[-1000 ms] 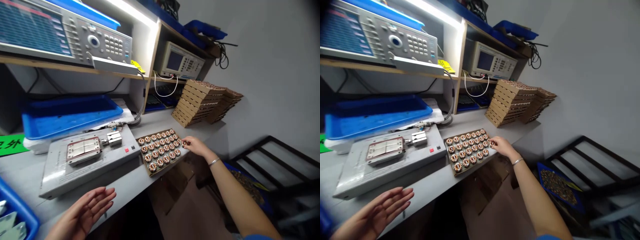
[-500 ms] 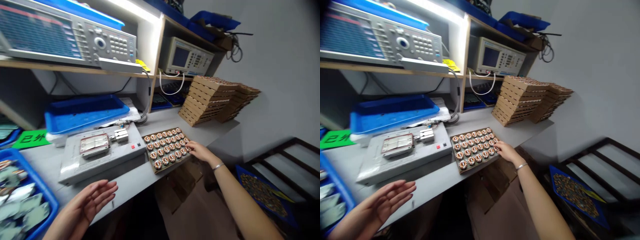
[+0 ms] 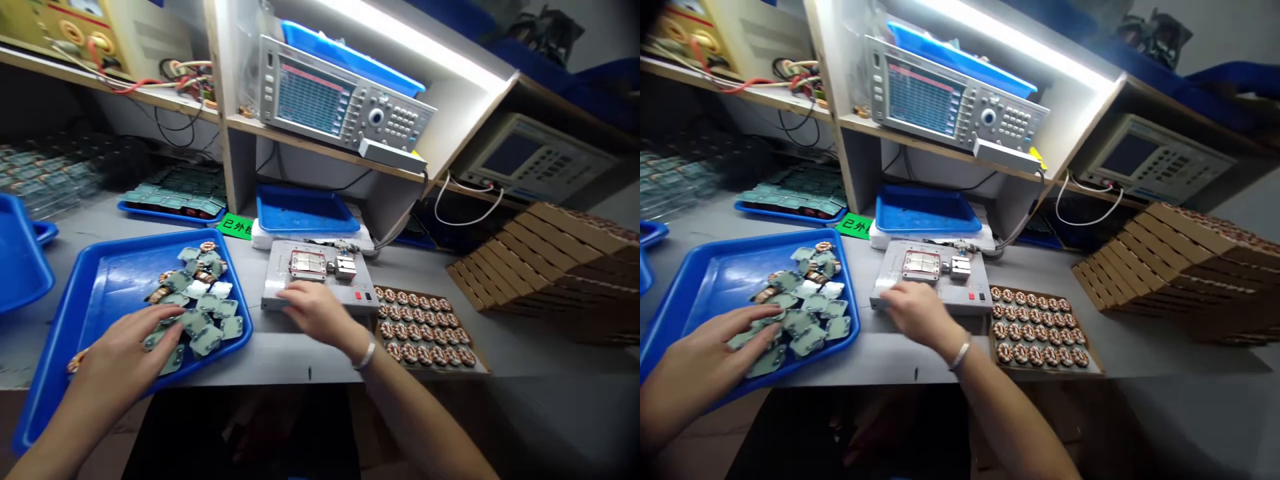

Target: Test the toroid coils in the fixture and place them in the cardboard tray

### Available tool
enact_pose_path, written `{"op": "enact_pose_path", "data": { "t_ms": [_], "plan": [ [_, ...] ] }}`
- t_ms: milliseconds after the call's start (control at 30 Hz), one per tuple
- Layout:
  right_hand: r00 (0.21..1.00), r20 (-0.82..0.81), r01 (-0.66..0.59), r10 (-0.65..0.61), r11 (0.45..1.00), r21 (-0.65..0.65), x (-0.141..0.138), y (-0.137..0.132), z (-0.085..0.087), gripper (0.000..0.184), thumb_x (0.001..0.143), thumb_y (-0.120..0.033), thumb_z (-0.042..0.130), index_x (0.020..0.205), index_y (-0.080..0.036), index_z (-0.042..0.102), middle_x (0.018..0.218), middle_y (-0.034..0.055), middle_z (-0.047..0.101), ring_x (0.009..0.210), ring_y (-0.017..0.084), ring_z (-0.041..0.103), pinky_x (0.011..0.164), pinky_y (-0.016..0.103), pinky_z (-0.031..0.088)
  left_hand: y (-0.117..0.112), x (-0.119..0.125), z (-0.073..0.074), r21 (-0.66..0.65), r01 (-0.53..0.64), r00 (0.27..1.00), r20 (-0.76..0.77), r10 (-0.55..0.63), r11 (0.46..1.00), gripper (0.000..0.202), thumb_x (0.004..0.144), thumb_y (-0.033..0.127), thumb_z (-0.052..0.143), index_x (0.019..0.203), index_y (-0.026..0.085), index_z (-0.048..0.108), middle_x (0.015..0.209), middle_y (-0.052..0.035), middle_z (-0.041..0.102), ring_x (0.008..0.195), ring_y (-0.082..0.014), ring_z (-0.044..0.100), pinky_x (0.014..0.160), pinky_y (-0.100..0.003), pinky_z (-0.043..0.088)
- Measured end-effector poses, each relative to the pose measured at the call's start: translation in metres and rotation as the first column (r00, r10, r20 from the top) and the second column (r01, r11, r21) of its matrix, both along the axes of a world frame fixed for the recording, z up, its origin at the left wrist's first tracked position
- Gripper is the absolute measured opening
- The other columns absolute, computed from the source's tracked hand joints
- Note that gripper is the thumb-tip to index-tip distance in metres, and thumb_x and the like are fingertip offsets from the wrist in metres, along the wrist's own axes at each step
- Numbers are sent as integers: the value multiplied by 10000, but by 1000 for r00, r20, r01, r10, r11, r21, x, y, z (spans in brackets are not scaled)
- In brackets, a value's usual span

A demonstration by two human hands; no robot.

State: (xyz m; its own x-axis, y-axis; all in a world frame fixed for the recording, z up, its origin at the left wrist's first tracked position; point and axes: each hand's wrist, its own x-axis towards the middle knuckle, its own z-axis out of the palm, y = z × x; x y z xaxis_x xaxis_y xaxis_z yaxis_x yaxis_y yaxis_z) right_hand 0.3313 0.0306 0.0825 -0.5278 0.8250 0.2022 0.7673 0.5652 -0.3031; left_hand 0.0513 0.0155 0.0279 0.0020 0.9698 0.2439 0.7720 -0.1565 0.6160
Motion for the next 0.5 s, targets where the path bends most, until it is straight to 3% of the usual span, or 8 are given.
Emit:
{"op": "enact_pose_path", "data": {
  "t_ms": [100,200,300,500],
  "plan": [
    [989,76,-125,128,991,-42,-82,34,-23,356,819,-318,538,1155,-204,519,1048,77,598,952,205,552,785,312,465,-6,-27,-10,-43,6,1000,-23,-7,999,297,752,429,539,975,241,595,1080,-63,623,1053,-268,525,925,-354,371],
    [970,182,-139,163,981,-138,-131,58,-41,401,788,-388,560,1135,-190,528,1034,98,594,918,234,558,715,324,475,-13,-46,-13,-97,-28,1000,-13,27,995,311,747,443,545,961,227,610,1073,-66,630,1035,-268,538,890,-338,395],
    [959,231,-98,163,958,-270,-148,75,-50,336,775,-435,560,1010,-200,611,1008,90,596,838,219,574,667,307,466,-18,-54,-15,-113,-95,995,24,98,989,294,744,448,549,942,243,621,1041,-48,641,992,-260,560,854,-319,415],
    [995,-25,-98,95,940,-326,-134,86,-54,149,687,-273,664,804,-180,658,849,36,596,774,150,563,722,266,454,-18,-34,-9,-78,-171,959,216,184,982,225,737,430,558,885,286,647,1021,-16,656,979,-248,565,854,-302,420]
  ]
}}
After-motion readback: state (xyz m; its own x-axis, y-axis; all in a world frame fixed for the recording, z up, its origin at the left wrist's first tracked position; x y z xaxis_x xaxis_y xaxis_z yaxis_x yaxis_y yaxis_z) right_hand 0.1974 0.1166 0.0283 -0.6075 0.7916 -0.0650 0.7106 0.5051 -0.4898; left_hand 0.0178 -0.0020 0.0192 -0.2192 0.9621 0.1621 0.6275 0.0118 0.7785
